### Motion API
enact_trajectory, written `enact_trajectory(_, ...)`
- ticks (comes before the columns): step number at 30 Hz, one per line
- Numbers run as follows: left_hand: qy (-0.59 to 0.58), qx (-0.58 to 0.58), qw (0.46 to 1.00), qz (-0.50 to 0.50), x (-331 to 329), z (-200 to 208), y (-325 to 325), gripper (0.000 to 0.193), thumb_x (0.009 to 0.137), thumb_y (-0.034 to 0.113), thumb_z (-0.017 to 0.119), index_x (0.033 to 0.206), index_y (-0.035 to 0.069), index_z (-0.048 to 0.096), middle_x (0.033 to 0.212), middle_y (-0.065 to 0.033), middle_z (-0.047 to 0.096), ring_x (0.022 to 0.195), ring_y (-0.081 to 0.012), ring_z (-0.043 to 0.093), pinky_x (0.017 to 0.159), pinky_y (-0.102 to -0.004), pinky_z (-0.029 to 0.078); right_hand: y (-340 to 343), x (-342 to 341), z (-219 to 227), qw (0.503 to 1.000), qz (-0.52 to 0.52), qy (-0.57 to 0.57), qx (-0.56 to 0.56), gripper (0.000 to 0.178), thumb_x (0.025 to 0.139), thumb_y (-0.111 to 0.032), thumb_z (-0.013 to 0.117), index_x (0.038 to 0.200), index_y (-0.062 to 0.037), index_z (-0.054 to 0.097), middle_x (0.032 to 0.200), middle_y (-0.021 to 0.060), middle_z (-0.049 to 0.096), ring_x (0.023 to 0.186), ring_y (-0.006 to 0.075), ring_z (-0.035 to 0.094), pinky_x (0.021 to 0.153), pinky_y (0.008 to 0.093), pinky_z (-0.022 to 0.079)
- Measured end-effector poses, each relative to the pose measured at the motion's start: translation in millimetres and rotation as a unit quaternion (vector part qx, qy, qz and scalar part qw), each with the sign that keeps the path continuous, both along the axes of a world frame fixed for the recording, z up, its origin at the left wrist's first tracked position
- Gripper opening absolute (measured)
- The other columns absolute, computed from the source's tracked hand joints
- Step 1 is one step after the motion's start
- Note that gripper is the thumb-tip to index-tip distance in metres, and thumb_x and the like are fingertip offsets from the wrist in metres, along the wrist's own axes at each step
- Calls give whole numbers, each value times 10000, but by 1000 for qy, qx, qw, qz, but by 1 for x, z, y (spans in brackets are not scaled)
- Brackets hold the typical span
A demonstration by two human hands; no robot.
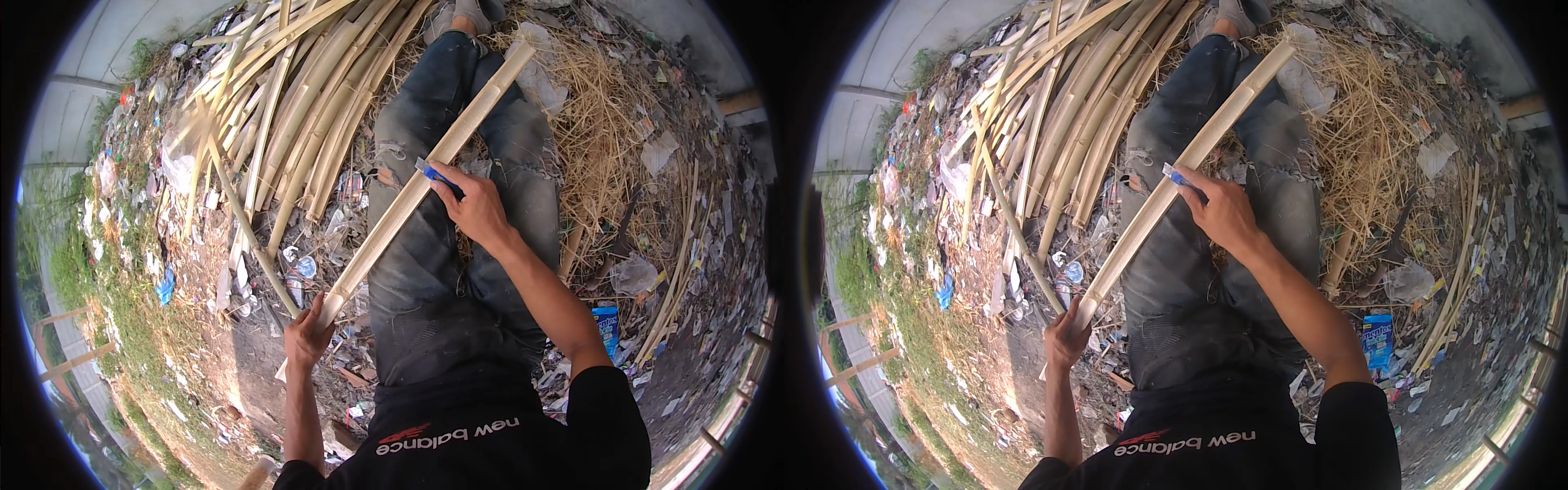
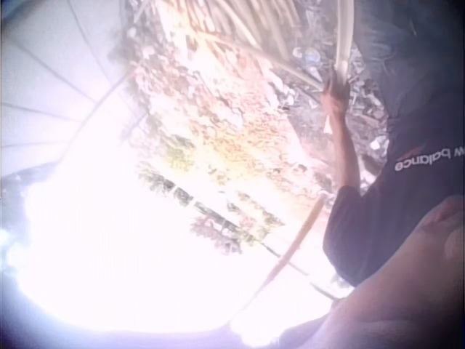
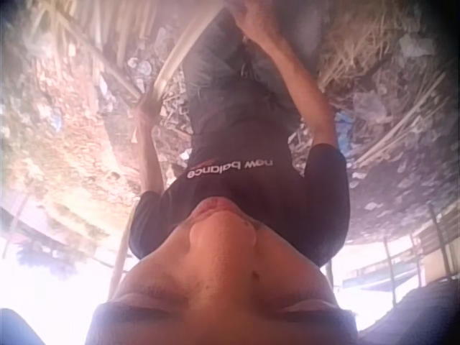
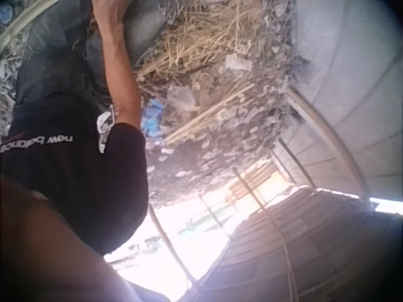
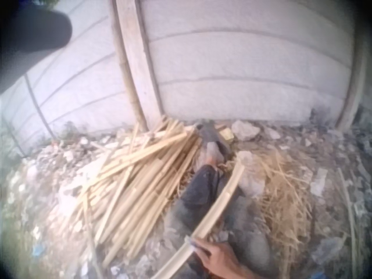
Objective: The person sits on the ground and uses a blue utility knife to shave a long bamboo strip. They hold the strip with their left hand and scrape the surface with the knife in their right hand, creating thin shavings that fall onto their lap and the surrounding debris.
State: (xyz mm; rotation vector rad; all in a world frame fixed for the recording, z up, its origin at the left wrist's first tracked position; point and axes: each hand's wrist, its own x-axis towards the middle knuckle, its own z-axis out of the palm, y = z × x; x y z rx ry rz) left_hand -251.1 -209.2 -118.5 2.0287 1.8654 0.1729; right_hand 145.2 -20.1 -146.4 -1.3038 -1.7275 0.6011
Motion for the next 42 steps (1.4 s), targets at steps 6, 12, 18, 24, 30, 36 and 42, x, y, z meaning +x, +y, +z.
enact_trajectory(6, -10, 3, 1000, -13, 23, 9, 15, 778, 752, 106, 869, 1490, 144, 627, 906, -156, 756, 746, -367, 749, 660, -473, 594, -19, -14, 1, 997, 19, -32, -68, 323, 979, -215, 735, 1280, -98, 757, 862, 201, 751, 799, 397, 740, 702, 475, 581)
enact_trajectory(12, -34, 14, 999, -2, 34, 9, 18, 760, 771, 169, 840, 1498, 236, 628, 873, -123, 747, 724, -364, 740, 646, -480, 598, -24, -15, -4, 998, -36, 14, -58, 292, 996, -247, 720, 1228, -69, 719, 842, 210, 741, 787, 433, 723, 681, 521, 559)
enact_trajectory(18, -24, 29, 999, -7, 44, 10, 27, 743, 769, 150, 829, 1483, 237, 645, 868, -117, 748, 722, -363, 745, 633, -481, 600, -24, -11, -1, 991, -58, -6, -118, 225, 1029, -244, 677, 1137, -59, 607, 844, 231, 734, 799, 486, 704, 687, 570, 539)
enact_trajectory(24, -27, 21, 999, -6, 52, 12, 28, 733, 771, 150, 832, 1475, 247, 652, 884, -105, 760, 711, -358, 749, 621, -478, 597, -28, -12, 1, 992, -35, -22, -118, 209, 1029, -249, 675, 1088, -65, 595, 754, 238, 693, 752, 490, 688, 660, 575, 525)
enact_trajectory(30, -34, 16, 999, 15, 65, 10, 28, 709, 786, 157, 831, 1465, 264, 658, 905, -108, 768, 748, -367, 758, 643, -477, 598, -40, -19, -15, 995, 27, 8, -96, 182, 1026, -244, 680, 1096, -93, 608, 723, 218, 681, 718, 480, 683, 610, 561, 519)
enact_trajectory(36, -22, -3, 999, 26, 67, 15, 29, 689, 793, 155, 829, 1456, 247, 664, 967, -127, 786, 785, -367, 770, 667, -461, 612, -38, -19, -13, 996, 35, 36, -69, 177, 1019, -233, 692, 1113, -100, 620, 714, 215, 671, 725, 479, 682, 590, 555, 511)
enact_trajectory(42, -29, 1, 999, 34, 73, 15, 32, 688, 786, 128, 827, 1447, 240, 674, 972, -133, 794, 792, -351, 781, 673, -452, 619, -38, -16, -15, 996, 50, 25, -76, 170, 1021, -227, 691, 1109, -101, 617, 746, 212, 678, 736, 476, 680, 581, 547, 505)
